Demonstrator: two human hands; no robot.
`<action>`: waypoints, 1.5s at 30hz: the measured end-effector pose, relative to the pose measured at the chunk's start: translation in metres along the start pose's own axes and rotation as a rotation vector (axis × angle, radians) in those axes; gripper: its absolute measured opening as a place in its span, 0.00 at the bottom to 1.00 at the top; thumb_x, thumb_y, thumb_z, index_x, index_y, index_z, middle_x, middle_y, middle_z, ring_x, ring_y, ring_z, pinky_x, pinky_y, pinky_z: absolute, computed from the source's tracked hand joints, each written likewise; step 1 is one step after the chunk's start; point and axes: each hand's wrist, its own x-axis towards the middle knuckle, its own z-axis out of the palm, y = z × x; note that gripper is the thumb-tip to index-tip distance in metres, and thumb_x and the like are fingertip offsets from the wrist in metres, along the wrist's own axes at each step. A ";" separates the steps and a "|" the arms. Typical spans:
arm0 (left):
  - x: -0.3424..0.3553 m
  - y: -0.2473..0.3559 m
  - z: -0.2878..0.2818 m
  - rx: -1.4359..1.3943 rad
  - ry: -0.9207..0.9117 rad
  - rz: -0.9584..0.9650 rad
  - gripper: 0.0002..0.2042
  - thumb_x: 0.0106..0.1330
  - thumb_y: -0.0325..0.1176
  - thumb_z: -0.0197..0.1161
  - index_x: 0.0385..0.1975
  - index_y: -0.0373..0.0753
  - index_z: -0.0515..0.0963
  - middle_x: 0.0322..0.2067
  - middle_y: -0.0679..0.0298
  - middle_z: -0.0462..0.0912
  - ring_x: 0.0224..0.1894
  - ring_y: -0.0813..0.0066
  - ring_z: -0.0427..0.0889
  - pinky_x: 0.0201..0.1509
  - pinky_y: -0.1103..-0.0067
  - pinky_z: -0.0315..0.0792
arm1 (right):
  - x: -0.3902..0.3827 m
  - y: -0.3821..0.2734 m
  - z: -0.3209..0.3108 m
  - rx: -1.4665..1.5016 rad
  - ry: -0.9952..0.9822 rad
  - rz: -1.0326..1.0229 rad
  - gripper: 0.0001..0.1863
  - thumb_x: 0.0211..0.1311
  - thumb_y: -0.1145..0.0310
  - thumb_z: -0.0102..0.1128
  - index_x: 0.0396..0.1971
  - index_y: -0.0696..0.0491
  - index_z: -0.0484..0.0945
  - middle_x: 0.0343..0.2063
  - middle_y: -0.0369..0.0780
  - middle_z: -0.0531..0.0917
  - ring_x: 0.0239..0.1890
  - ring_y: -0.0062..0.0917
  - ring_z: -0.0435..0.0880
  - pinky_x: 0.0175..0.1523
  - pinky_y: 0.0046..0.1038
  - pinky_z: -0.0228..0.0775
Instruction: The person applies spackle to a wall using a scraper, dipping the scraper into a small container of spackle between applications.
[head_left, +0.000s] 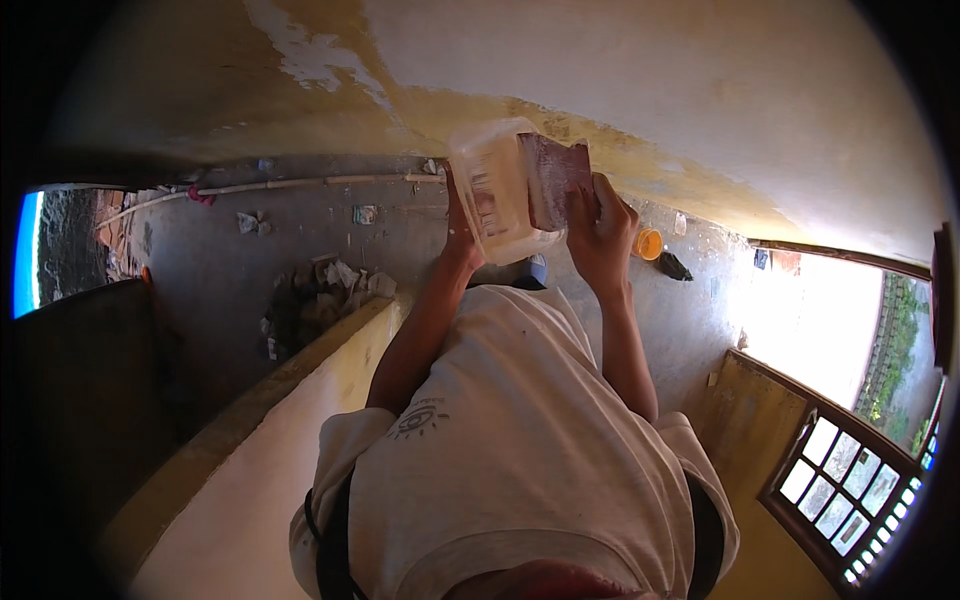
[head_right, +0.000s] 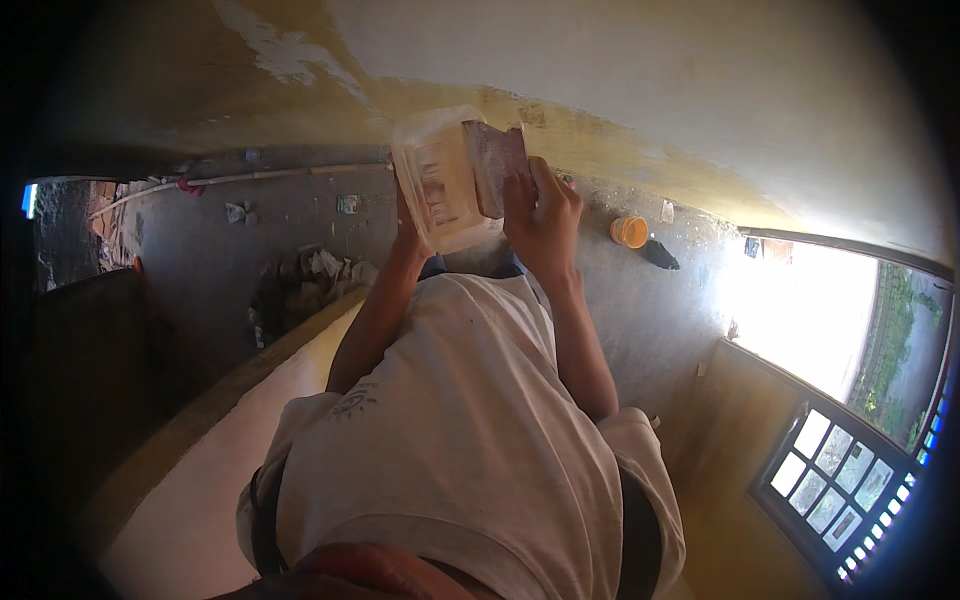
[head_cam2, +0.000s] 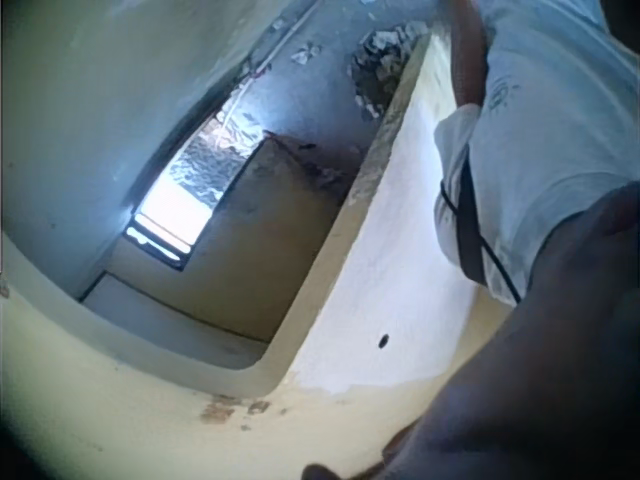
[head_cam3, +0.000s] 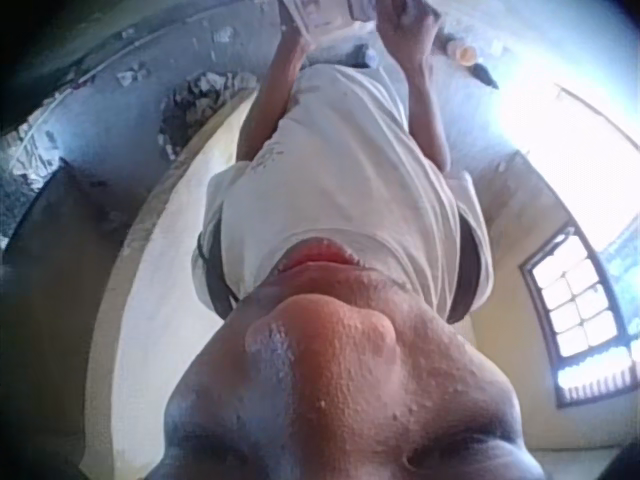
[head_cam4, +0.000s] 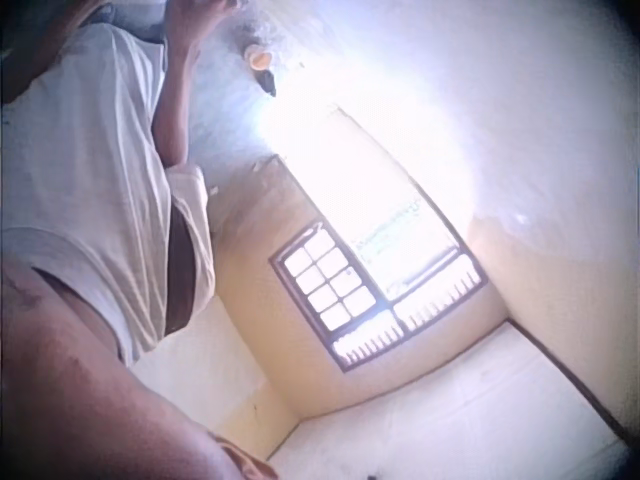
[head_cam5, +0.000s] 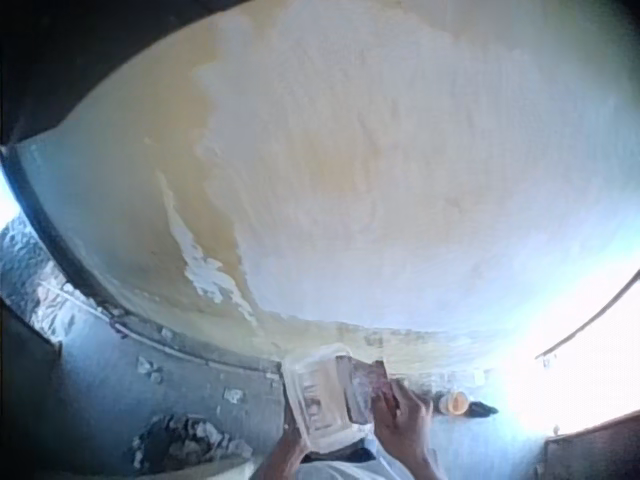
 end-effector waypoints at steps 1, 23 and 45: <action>0.001 0.002 0.001 -0.015 0.000 -0.032 0.44 0.68 0.75 0.36 0.68 0.40 0.65 0.58 0.53 0.78 0.58 0.57 0.81 0.61 0.55 0.77 | -0.001 0.003 0.005 -0.004 0.004 0.020 0.06 0.66 0.73 0.59 0.31 0.60 0.76 0.17 0.46 0.74 0.15 0.31 0.69 0.26 0.29 0.63; 0.003 0.026 -0.011 0.089 -0.121 -0.160 0.46 0.66 0.77 0.30 0.73 0.47 0.58 0.65 0.56 0.71 0.64 0.57 0.75 0.67 0.58 0.73 | -0.024 -0.008 0.054 0.086 0.202 0.181 0.06 0.64 0.75 0.60 0.30 0.60 0.73 0.19 0.49 0.74 0.18 0.37 0.68 0.28 0.31 0.66; 0.025 -0.023 0.033 0.278 -0.040 -0.079 0.46 0.66 0.78 0.31 0.72 0.47 0.61 0.64 0.59 0.73 0.64 0.60 0.75 0.66 0.60 0.74 | -0.009 0.031 0.010 0.050 0.109 -0.047 0.08 0.65 0.75 0.59 0.27 0.62 0.74 0.19 0.46 0.76 0.18 0.29 0.71 0.28 0.32 0.65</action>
